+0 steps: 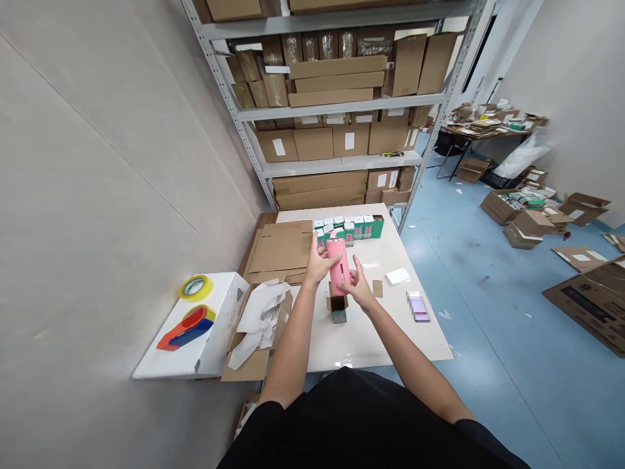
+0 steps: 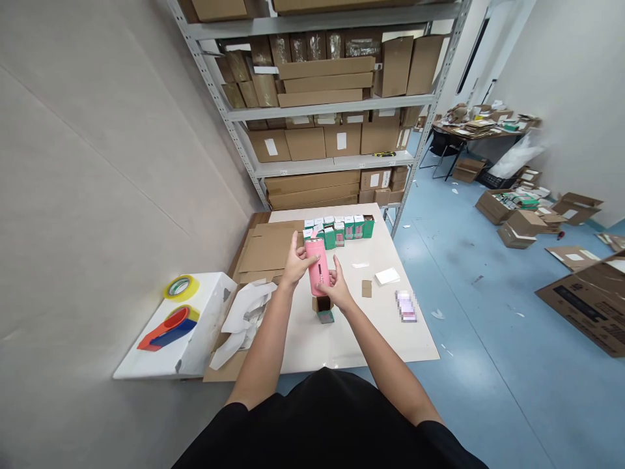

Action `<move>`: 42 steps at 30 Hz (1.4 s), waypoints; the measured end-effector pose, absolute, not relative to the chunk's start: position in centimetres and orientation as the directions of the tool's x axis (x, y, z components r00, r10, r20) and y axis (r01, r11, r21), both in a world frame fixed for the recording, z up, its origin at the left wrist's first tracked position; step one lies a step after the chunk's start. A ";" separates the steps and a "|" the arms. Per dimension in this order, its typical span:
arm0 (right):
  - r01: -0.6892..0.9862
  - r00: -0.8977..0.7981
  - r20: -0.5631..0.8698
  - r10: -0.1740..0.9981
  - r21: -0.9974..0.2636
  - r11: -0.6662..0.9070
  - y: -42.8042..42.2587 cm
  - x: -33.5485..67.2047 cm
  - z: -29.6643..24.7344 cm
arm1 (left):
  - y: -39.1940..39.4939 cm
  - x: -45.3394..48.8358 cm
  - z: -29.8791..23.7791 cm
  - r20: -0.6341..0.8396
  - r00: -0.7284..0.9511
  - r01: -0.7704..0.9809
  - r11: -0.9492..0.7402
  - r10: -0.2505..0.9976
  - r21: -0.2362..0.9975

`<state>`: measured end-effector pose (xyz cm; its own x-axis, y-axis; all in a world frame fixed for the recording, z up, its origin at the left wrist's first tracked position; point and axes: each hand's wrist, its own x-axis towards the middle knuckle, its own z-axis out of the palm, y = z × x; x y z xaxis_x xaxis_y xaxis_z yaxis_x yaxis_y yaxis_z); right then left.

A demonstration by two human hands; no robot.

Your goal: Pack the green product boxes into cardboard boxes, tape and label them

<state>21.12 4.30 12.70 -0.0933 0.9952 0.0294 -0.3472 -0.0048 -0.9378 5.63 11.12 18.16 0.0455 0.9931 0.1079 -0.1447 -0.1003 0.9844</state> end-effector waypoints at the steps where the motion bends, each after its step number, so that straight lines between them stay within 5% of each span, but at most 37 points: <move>1: -0.344 -0.117 0.031 0.993 -0.939 -0.011 4.3 21.2 12.6 | 11.1 5.6 18.2 0.108 0.068 -0.165 -0.096 0.992 0.982; 6: -0.228 -0.096 0.039 0.995 -0.974 0.016 4.4 21.3 12.5 | 11.2 5.3 18.5 0.099 0.065 -0.101 -0.092 0.993 0.991; 12: -0.288 -0.201 0.013 0.979 -0.957 -0.047 4.4 21.3 12.6 | 11.0 5.1 18.6 0.071 0.075 -0.210 -0.053 0.995 0.976; 17: -0.192 -0.050 0.054 0.997 -0.980 0.044 4.5 21.3 12.5 | 10.7 5.3 18.4 0.095 -0.025 -0.096 -0.097 0.995 0.991; 23: -0.278 -0.186 0.044 0.982 -0.961 -0.009 4.5 21.5 12.3 | 10.6 5.6 18.2 0.087 0.012 -0.183 -0.083 0.996 0.980; 30: -0.157 -0.055 0.049 0.997 -0.987 0.040 4.6 21.3 12.6 | 10.6 6.0 18.2 0.102 -0.053 -0.081 -0.106 0.993 0.991; 35: -0.267 -0.211 0.054 0.976 -0.964 -0.005 4.6 21.3 12.5 | 10.7 6.0 18.6 0.062 0.014 -0.179 -0.059 0.998 0.982; 42: -0.238 -0.113 0.043 0.993 -0.971 0.015 4.4 21.3 13.3 | 10.4 6.4 19.0 0.046 -0.025 -0.117 -0.048 0.999 0.992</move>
